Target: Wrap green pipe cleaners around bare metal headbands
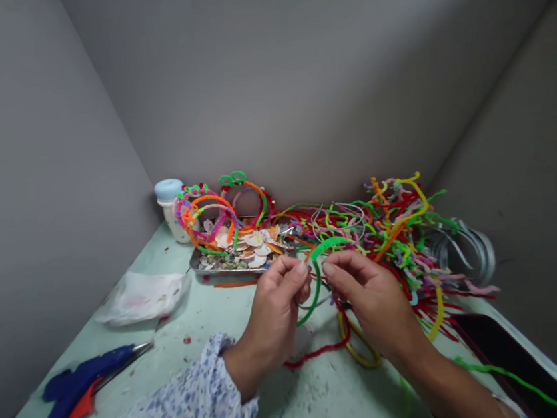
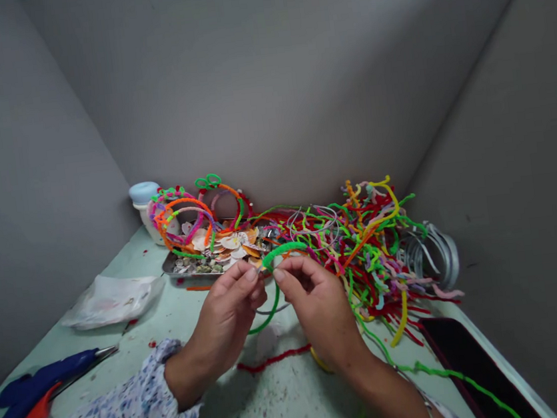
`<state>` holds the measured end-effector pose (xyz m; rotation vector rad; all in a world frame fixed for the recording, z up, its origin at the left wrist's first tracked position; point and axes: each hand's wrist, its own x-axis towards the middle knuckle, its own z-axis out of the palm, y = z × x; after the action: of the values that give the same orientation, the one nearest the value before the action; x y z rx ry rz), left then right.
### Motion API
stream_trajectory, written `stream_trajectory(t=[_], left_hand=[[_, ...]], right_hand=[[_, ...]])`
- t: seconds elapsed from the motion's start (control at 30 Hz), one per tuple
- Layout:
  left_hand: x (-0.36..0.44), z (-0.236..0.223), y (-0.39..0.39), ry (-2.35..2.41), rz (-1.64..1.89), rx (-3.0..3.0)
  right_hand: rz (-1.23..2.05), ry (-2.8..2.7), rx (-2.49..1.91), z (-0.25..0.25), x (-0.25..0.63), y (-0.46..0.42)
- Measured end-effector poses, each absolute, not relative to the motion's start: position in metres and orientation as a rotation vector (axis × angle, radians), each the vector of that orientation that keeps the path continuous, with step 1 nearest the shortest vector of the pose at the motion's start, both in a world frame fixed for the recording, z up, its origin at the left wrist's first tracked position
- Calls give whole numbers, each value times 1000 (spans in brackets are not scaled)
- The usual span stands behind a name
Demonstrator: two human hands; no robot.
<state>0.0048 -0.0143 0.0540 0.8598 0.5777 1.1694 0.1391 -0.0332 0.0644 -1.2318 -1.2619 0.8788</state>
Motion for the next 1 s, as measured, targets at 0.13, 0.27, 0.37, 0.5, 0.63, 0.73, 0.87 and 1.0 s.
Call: stream_trajectory(t=[0.13, 0.27, 0.37, 0.5, 0.63, 0.73, 0.87, 1.0], left_hand=[[3, 51, -15, 636, 1187, 1038], [1, 46, -13, 696, 1226, 1252], [0, 42, -9, 745, 1245, 1354], [-1, 33, -2, 765, 1236, 1476], [-2, 26, 5, 793, 1222, 1576], [-3, 22, 7, 811, 1210, 1604], [-3, 19, 6, 808, 1199, 1608], [-2, 18, 6, 782, 1201, 1602]], right_hand=[[1061, -1253, -1196, 63, 142, -36], [1192, -1189, -1145, 59, 144, -33], [1240, -1147, -1144, 56, 144, -28], [1265, -1114, -1166, 52, 143, -23], [1255, -1098, -1189, 45, 142, -18], [1217, -1126, -1215, 41, 144, -15], [1179, -1170, -1235, 37, 145, -14], [1178, -1149, -1187, 31, 145, -12]])
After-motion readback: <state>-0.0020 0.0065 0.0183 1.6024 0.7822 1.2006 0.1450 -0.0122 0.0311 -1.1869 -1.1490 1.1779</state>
